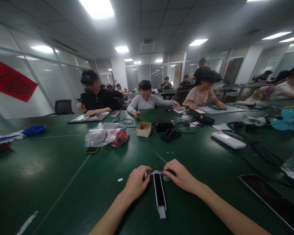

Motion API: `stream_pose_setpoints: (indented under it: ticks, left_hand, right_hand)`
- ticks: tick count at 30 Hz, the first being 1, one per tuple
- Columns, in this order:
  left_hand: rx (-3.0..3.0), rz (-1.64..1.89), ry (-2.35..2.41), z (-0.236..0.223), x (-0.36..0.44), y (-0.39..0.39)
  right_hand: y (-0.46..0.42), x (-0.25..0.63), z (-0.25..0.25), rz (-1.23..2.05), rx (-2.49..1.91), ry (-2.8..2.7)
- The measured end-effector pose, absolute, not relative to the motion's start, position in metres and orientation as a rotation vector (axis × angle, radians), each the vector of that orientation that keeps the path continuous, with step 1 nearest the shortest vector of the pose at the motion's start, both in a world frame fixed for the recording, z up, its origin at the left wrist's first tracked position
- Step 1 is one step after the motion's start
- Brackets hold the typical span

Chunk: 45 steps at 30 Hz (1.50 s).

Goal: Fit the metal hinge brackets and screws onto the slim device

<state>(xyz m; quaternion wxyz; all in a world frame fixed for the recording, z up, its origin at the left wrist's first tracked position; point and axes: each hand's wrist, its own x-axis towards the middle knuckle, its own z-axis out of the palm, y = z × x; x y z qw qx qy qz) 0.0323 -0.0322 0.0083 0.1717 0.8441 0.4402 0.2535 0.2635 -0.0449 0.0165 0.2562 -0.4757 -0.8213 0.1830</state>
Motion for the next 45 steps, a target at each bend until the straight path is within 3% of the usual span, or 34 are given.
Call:
stream_pose_setpoints:
  ticks: [45]
  left_hand:
    - [2.411,0.693,1.257,0.007,0.033,-0.031]
  right_hand:
    - [-0.042,0.265,0.012,0.458,-1.22,-2.251]
